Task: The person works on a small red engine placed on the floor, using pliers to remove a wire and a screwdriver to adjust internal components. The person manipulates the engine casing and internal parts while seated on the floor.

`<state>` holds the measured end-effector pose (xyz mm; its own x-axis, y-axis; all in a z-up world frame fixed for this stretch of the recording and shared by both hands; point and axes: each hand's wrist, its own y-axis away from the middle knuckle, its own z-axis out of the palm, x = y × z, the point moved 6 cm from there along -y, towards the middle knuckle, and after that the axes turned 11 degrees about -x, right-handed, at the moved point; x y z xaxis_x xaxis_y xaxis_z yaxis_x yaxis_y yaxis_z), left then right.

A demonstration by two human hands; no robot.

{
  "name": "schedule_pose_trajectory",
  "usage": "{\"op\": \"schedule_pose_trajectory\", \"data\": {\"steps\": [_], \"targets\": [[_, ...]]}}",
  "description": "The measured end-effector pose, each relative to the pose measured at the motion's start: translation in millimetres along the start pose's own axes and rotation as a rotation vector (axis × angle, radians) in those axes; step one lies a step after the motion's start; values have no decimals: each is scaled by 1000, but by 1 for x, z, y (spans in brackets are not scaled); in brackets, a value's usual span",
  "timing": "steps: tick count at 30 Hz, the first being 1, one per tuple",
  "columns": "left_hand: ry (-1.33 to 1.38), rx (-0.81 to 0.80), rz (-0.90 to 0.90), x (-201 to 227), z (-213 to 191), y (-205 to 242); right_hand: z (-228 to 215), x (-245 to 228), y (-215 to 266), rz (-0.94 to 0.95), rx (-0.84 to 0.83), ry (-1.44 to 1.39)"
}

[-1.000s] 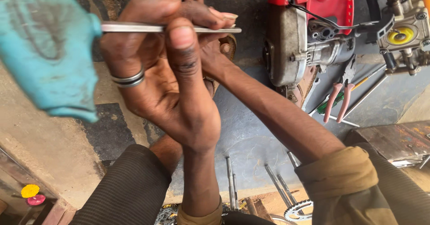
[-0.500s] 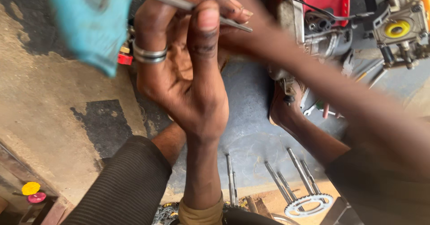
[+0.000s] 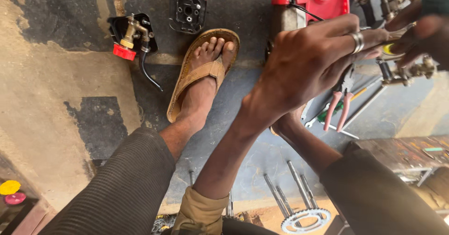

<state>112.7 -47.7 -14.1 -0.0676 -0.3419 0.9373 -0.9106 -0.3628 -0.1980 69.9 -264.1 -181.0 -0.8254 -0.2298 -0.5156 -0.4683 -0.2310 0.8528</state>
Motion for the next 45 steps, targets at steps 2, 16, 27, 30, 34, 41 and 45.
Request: {"op": "schedule_pose_trajectory", "data": {"steps": [2, 16, 27, 30, 34, 41, 45], "targets": [[16, 6, 20, -14, 14, -2, -1, 9, -5, 9, -37, -306], [73, -43, 100, -51, 30, -20, -12, -22, -13, -346, 228, 462], [96, -52, 65, -57, 27, -13, -23, 0, -18, -228, 180, 205], [118, -62, 94, -57, 24, -10, -24, 2, -18, -210, 182, 230], [166, -78, 101, -59, 24, -10, -23, -5, -15, -247, 219, 582], [107, -134, 73, -62, 16, -2, -23, -5, -17, -126, 238, 519], [6, -135, 2, -66, 16, 4, 1, -30, -7, -476, 97, 853]]}}
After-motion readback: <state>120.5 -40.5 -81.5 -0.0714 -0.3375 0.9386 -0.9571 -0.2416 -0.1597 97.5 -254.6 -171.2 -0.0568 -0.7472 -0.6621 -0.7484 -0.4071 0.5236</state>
